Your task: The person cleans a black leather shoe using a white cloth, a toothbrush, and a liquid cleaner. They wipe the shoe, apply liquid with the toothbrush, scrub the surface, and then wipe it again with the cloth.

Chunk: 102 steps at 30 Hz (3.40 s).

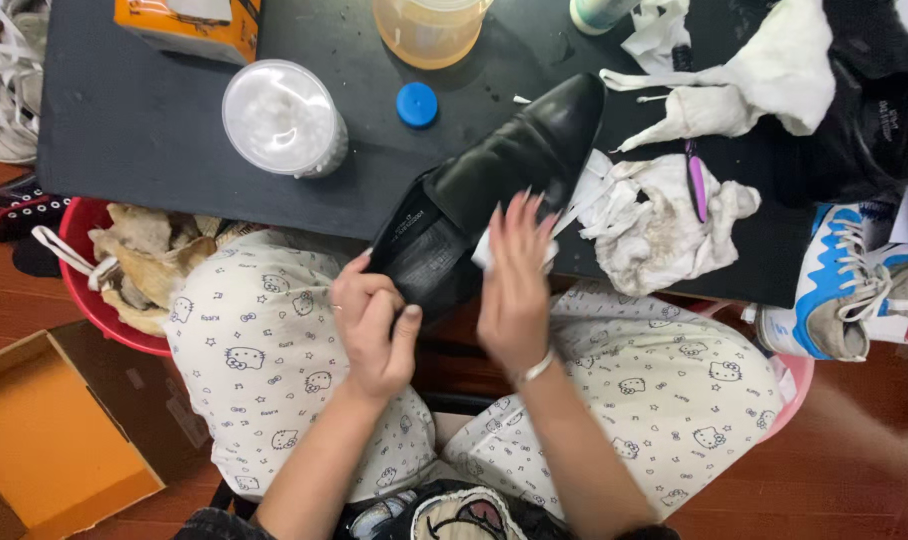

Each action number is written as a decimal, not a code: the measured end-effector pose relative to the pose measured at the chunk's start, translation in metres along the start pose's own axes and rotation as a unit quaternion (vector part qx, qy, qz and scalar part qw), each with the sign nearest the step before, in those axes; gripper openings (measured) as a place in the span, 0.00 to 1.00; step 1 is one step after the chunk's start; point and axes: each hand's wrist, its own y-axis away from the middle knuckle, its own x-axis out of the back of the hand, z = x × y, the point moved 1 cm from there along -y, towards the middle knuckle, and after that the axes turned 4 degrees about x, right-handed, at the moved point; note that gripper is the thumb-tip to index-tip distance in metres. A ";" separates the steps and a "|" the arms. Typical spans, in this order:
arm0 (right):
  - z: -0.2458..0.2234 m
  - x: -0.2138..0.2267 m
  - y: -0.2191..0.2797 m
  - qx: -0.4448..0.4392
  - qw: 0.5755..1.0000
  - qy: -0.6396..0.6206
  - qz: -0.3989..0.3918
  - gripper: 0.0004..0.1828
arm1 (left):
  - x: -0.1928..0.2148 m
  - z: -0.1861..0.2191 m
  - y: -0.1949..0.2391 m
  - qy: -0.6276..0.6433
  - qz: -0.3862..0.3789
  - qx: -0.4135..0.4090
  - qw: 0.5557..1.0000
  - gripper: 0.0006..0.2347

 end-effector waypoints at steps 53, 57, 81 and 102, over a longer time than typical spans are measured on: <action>0.030 -0.019 0.017 -0.099 0.969 -0.114 0.198 0.06 | -0.074 -0.013 -0.105 0.405 -0.231 0.550 0.692 0.15; 0.029 -0.014 0.013 -0.145 0.960 -0.073 0.229 0.09 | -0.074 -0.017 -0.101 0.340 -0.252 0.574 0.701 0.16; 0.006 -0.001 0.054 -0.096 0.963 -0.207 0.140 0.05 | -0.046 -0.023 -0.123 0.427 -0.275 0.560 0.655 0.17; -0.014 -0.025 -0.006 -0.075 0.968 -0.111 0.211 0.09 | -0.038 -0.065 -0.125 0.360 -0.274 0.561 0.693 0.17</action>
